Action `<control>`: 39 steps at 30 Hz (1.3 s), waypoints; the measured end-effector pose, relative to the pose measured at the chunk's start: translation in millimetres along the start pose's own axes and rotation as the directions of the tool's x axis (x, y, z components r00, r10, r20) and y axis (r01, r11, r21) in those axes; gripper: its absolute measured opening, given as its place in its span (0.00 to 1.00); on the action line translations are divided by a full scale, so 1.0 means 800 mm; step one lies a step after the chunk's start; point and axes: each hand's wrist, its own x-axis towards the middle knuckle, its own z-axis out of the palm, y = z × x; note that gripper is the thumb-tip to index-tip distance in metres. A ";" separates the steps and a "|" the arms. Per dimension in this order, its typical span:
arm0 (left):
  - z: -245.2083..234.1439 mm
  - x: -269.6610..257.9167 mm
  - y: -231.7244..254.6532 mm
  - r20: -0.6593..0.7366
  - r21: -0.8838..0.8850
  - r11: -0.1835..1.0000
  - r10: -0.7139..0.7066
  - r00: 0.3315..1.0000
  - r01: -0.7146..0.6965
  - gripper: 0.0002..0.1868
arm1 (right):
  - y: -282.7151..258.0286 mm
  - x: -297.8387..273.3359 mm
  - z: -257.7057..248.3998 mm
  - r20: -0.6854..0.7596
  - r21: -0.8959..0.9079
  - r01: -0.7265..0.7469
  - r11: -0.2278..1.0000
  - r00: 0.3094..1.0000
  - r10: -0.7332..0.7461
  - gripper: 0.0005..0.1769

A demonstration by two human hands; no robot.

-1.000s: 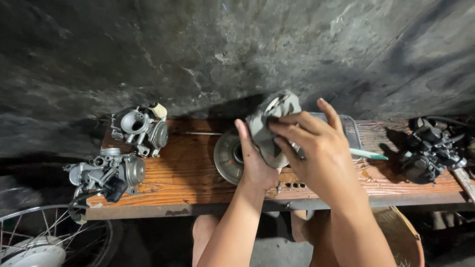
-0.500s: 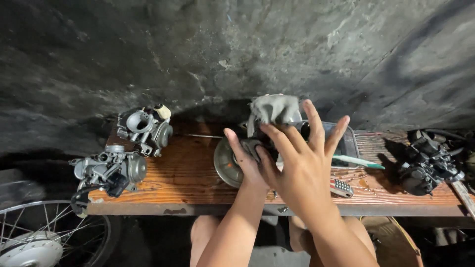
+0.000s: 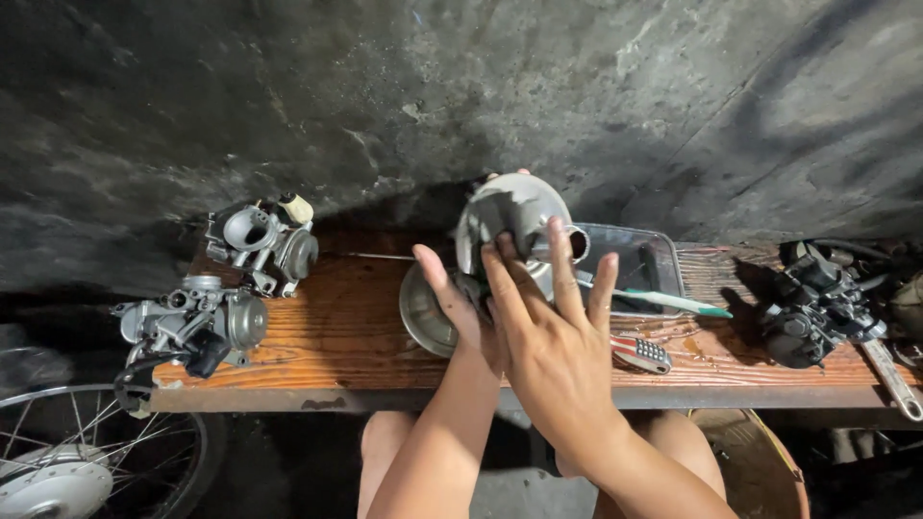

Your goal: The person cleans a metallic mechanical part, likely a stator, using a toothbrush and a liquid solution in a container. They scrub the part thoroughly, then wipe it with a cloth. The person also cleans a smaller cylindrical component and wipes it down before placing it on the table.

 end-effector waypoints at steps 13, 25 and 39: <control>0.085 -0.011 0.002 -0.085 0.318 0.902 0.333 0.939 -0.292 0.56 | 0.025 -0.008 0.030 -0.309 0.235 0.125 0.964 0.950 -0.048 0.16; 0.130 -0.012 -0.014 -0.372 0.302 0.887 0.446 0.814 -0.348 0.51 | 0.055 0.010 0.064 -0.530 0.258 0.203 0.944 0.847 -0.037 0.10; 0.117 -0.016 -0.015 -0.368 0.302 0.894 0.429 0.825 -0.331 0.46 | 0.049 0.005 0.070 -0.482 0.306 0.087 0.948 0.873 0.075 0.07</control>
